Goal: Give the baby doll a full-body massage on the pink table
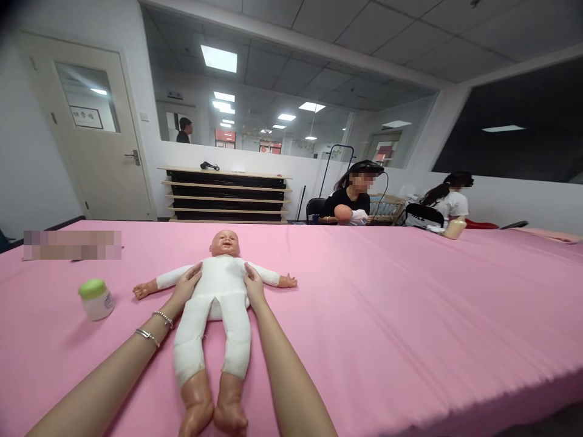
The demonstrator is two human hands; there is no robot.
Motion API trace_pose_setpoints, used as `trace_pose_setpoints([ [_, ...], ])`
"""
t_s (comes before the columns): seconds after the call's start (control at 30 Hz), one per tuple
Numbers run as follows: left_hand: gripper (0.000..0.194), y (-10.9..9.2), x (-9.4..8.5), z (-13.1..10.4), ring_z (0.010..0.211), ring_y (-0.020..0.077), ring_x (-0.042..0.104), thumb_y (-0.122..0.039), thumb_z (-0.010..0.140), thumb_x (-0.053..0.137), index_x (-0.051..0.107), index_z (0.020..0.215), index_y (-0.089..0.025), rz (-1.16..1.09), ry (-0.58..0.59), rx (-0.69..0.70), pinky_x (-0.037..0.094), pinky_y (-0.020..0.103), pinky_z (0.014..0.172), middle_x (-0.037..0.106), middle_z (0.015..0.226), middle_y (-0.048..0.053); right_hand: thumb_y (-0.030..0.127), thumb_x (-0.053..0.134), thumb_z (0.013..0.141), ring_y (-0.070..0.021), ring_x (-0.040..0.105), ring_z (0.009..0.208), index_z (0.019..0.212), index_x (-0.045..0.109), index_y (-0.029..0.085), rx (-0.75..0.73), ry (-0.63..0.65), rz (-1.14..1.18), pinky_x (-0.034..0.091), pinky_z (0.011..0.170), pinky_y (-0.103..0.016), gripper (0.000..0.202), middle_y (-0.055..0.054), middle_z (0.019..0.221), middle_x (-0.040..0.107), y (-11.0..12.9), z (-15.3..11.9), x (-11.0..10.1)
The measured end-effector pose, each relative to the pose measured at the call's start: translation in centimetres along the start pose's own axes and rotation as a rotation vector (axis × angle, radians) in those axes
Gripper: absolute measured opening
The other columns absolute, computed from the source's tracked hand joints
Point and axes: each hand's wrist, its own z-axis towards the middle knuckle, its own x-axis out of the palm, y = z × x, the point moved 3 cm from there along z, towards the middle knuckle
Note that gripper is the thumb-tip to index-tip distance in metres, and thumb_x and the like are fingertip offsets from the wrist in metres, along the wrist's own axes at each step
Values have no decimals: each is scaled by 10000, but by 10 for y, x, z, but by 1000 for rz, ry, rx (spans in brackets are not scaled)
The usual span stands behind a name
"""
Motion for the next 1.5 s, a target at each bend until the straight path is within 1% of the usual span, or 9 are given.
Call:
trace_pose_setpoints([
  [0.3,379,-75,-76,-81,1244,246,371,-181,783,432,547,1141,-137,913,-373,593,241,441,1065,512,1226,127,246,565,597,-125,606,873,825,570,120,38,-210,128,477,894,-304,260,-83,965,640,15,-38,-23],
  [0.43,572,-91,-126,-97,1354,355,83,-274,794,488,367,1334,-133,1152,-720,397,102,594,1042,195,1443,188,262,591,581,-111,606,776,801,555,124,56,-135,219,488,817,-281,262,-59,848,632,26,-44,-11],
  [0.57,614,-66,-158,-83,1208,410,365,-301,832,435,262,1393,-119,1012,-612,2,368,569,868,318,1329,269,280,583,600,-101,591,749,802,565,134,1,-44,148,470,831,-299,251,-40,851,616,43,-58,7],
  [0.7,568,-64,-134,-81,1071,322,495,-278,873,370,241,1407,-132,1061,-476,140,429,460,817,457,1237,210,319,584,659,-123,588,908,882,589,141,-72,78,68,398,978,-337,286,-56,1007,608,63,-83,32],
  [0.87,438,-92,-46,-120,1174,280,423,-136,847,397,527,1233,-299,1272,-156,792,375,418,886,441,1322,105,510,560,724,-133,413,1261,1242,435,205,287,485,457,273,1113,-351,614,-68,1372,388,68,-124,73],
  [1.0,509,-99,-11,-144,1160,300,427,-105,819,446,519,1239,-384,1354,-132,911,371,404,848,432,1339,92,567,465,780,-125,399,1268,1233,454,170,379,601,596,259,1138,-314,602,-66,1379,374,66,-139,87],
  [1.17,514,-95,-16,-141,1155,295,433,-116,838,416,485,1267,-389,1337,-140,755,361,438,872,441,1331,84,452,508,785,-112,429,1244,1185,470,114,476,579,684,249,1145,-258,525,-95,1373,373,64,-138,85],
  [1.37,586,-80,-70,-108,1114,306,484,-233,864,365,198,1423,-181,910,-397,42,416,493,849,458,1291,170,445,440,813,-152,394,1288,1213,465,101,517,748,684,237,1146,-324,529,-109,1396,352,72,-143,81],
  [1.5,664,-70,-92,-98,1147,350,462,-257,841,391,119,1432,-126,821,-491,-70,402,532,876,425,1301,213,366,456,809,-138,387,1297,1209,477,129,551,749,571,236,1143,-309,465,-89,1407,342,65,-144,83],
])
